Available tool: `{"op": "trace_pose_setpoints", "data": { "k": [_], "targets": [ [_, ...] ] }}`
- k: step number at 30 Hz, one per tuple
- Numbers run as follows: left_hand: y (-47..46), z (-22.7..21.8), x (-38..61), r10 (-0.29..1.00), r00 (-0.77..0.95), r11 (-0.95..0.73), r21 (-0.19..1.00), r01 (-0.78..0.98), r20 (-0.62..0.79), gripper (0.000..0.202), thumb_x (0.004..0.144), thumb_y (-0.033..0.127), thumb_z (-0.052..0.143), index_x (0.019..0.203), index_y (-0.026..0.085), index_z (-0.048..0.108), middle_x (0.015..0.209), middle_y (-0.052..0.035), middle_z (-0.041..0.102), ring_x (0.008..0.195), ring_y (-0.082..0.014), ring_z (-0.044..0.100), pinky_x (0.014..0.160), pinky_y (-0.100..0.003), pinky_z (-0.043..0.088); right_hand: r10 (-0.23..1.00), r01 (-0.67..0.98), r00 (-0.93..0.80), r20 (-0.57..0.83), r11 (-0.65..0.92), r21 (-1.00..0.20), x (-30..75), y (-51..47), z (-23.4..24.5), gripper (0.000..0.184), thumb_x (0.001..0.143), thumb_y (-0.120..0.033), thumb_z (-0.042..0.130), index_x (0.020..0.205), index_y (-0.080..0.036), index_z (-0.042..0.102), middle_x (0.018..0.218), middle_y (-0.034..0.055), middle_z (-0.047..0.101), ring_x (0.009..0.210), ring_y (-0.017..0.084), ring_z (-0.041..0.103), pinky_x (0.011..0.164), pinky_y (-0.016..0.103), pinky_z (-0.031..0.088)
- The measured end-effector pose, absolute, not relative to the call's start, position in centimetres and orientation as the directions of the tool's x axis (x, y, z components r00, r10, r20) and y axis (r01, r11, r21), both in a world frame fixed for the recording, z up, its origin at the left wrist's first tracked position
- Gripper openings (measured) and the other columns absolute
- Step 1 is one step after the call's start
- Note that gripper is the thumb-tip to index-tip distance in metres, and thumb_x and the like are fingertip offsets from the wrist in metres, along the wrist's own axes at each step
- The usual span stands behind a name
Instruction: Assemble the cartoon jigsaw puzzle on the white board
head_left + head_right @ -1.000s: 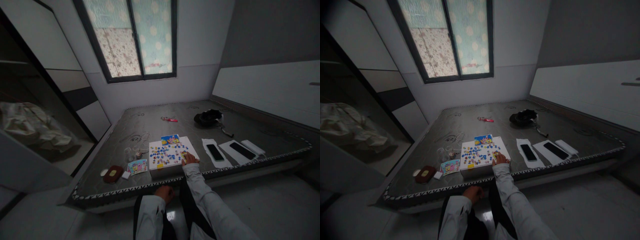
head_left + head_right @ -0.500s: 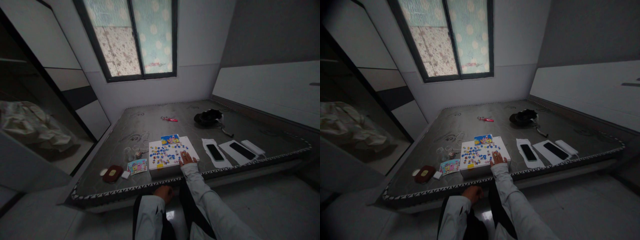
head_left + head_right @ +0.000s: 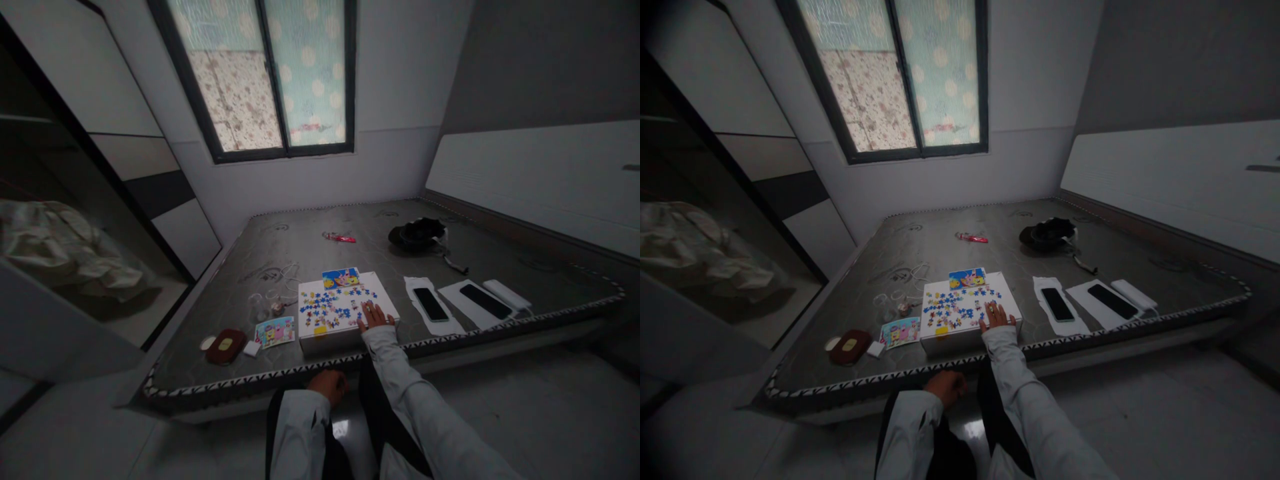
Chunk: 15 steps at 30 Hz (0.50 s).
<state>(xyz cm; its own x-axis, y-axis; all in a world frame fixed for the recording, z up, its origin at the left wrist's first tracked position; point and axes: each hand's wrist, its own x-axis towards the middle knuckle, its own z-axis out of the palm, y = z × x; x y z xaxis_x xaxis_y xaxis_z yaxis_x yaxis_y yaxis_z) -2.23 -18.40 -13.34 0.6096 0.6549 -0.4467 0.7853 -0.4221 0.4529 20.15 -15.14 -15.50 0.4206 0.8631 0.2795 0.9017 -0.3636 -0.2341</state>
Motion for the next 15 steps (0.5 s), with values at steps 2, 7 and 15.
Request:
{"op": "trace_pose_setpoints", "data": {
  "k": [2, 7, 15],
  "targets": [
    [-18.37, -13.35, -2.19, 0.651, 0.613, -0.426, 0.453, 0.783, -0.448, 0.027, 0.075, 0.017, 0.057, 0.093, 0.03, 0.072, 0.095, 0.0033, 0.074, 0.096, -0.0176, 0.067, 0.077, -0.022, 0.047, 0.863, 0.904, 0.418, 0.285, -0.363, -0.226, 20.1, -15.14, -15.45, 0.056, 0.09, -0.044, 0.039, 0.145, -0.033, 0.037, 0.151, 0.0009, 0.039, 0.136, 0.027, 0.03, 0.104, 0.05, 0.018],
    [-18.38, -13.42, -2.16, 0.66, 0.602, -0.422, 0.441, 0.792, -0.449, 0.025, 0.074, 0.02, 0.058, 0.094, 0.029, 0.072, 0.097, 0.001, 0.073, 0.096, -0.0197, 0.067, 0.077, -0.025, 0.048, 0.851, 0.895, 0.438, 0.291, -0.384, -0.225, 19.97, -15.19, -15.31, 0.056, 0.09, -0.045, 0.038, 0.144, -0.034, 0.038, 0.149, 0.0001, 0.042, 0.135, 0.025, 0.031, 0.104, 0.05, 0.018],
    [-18.32, -13.46, -2.11, 0.657, 0.606, -0.431, 0.436, 0.79, -0.449, 0.027, 0.074, 0.02, 0.058, 0.096, 0.029, 0.072, 0.098, 0.0007, 0.074, 0.097, -0.0202, 0.067, 0.078, -0.025, 0.048, 0.842, 0.886, 0.44, 0.312, -0.351, -0.303, 20.03, -15.34, -15.11, 0.056, 0.089, -0.044, 0.041, 0.142, -0.029, 0.043, 0.148, 0.0027, 0.044, 0.135, 0.029, 0.03, 0.103, 0.048, 0.016]
  ]
}}
